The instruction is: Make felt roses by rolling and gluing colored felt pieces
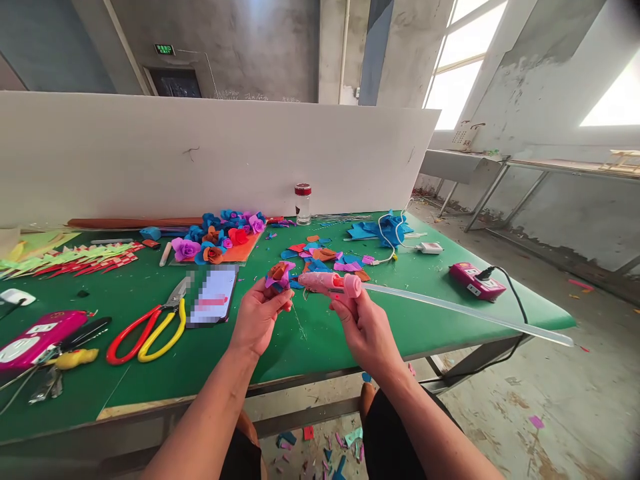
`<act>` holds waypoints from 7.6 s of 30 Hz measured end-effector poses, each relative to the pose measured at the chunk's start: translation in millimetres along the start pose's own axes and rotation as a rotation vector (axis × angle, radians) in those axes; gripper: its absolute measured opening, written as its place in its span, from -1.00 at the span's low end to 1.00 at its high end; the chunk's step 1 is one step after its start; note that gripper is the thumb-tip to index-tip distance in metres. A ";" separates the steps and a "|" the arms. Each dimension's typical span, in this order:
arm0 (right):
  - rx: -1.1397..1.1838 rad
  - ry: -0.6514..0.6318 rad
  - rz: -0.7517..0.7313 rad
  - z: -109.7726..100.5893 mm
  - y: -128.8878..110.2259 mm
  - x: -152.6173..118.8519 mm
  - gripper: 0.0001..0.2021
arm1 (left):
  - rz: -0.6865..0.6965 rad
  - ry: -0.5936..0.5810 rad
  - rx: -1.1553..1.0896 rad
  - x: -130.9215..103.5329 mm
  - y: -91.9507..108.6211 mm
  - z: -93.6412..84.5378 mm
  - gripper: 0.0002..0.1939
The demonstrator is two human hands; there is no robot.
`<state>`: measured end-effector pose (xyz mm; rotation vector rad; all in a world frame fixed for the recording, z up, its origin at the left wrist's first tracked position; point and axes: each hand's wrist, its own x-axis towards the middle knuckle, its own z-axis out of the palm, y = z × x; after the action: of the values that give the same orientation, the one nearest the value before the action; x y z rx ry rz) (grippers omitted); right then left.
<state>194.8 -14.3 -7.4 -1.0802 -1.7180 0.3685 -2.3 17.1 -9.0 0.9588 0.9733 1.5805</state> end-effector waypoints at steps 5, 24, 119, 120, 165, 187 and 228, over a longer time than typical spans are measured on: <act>0.016 -0.003 0.014 0.9 1.0 0.6 -0.85 | -0.002 0.002 -0.005 0.0 0.3 2.0 -0.69; 0.034 -0.053 -0.014 -1.4 -3.9 -5.0 -0.85 | 0.015 -0.024 -0.001 -1.2 -1.3 -0.1 -0.68; 1.344 -0.383 0.560 38.5 12.3 20.3 -0.69 | -0.146 -0.292 0.119 -16.2 11.2 14.9 -0.48; 1.354 -0.352 0.574 38.6 13.7 21.1 -0.69 | -0.140 -0.284 0.125 -15.9 10.4 14.2 -0.50; 1.242 -0.187 0.546 48.3 -2.7 14.0 -0.68 | 0.054 -0.109 0.075 -15.0 1.6 18.6 -0.75; 1.106 -0.135 0.498 53.2 -1.0 10.7 -0.72 | 0.047 -0.152 0.178 -16.5 3.6 16.7 -0.74; 0.908 -0.296 0.184 8.3 -23.5 16.1 -0.56 | 0.824 -0.097 0.963 -25.0 12.4 -6.9 -0.79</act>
<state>175.2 -12.3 14.6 -0.5106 -1.4253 1.3259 -8.4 -10.4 -3.0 2.3039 1.3984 1.6436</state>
